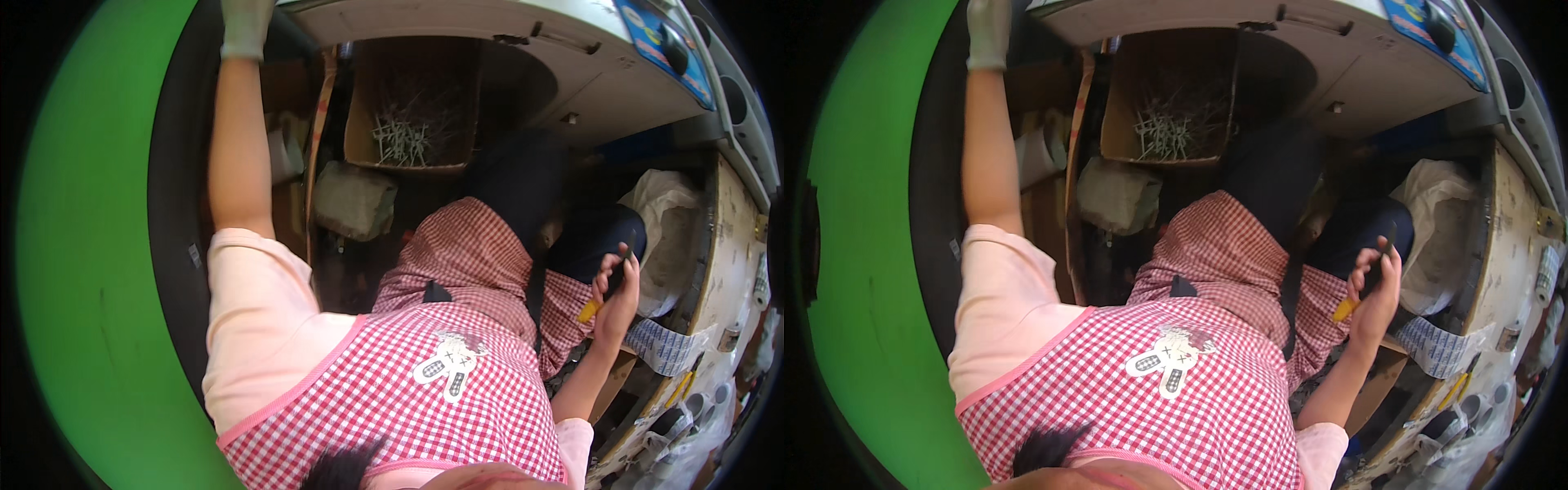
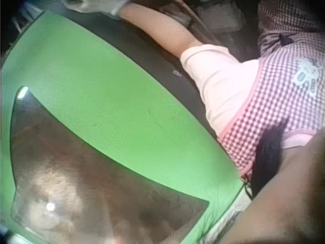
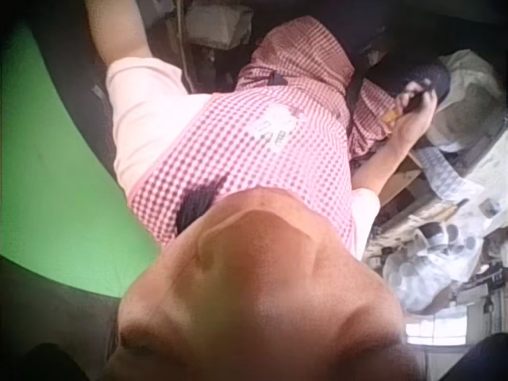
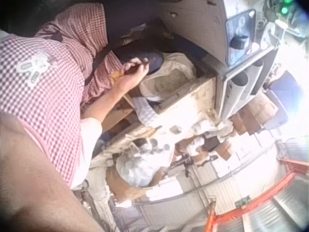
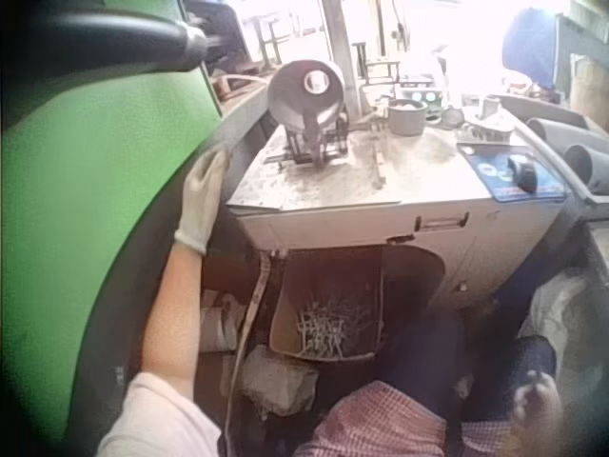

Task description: The person repeatedly picks up a white plastic jug, inserts a small gray circular piece into the side opening, and uses a yellow-handled tool to press or adjust it. The person then places the jug aside and repeats the process with another jug.

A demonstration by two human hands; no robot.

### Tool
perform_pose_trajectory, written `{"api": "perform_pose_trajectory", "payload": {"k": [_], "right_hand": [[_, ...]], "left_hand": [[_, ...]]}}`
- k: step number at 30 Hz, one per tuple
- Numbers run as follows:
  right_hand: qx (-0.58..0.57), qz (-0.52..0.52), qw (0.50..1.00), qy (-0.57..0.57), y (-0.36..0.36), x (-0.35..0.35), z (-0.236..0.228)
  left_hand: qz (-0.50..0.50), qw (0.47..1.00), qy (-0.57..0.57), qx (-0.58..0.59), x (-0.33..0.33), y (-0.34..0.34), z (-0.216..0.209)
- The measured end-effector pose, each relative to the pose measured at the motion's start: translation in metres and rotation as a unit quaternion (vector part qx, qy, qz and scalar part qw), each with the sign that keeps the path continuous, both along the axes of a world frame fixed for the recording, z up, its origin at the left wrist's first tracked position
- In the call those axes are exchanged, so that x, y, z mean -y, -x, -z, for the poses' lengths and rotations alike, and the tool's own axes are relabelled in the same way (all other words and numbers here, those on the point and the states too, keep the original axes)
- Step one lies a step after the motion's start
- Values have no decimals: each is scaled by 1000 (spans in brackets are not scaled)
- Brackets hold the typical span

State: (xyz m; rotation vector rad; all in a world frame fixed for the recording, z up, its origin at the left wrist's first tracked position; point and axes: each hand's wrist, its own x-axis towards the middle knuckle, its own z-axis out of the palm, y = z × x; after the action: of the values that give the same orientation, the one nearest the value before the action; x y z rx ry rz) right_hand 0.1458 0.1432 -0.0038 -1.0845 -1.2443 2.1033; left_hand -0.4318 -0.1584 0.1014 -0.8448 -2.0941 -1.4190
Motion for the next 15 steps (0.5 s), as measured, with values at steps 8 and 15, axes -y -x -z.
{"api": "perform_pose_trajectory", "payload": {"k": [8, 15], "right_hand": [[-11, -16, 999, 51, -2, 61, -4], [-17, -158, 979, 124, 12, 88, -1]], "left_hand": [[-362, 722, 590, 5, 157, -105, 219], [-185, 939, 220, 190, 134, -167, 84]]}}
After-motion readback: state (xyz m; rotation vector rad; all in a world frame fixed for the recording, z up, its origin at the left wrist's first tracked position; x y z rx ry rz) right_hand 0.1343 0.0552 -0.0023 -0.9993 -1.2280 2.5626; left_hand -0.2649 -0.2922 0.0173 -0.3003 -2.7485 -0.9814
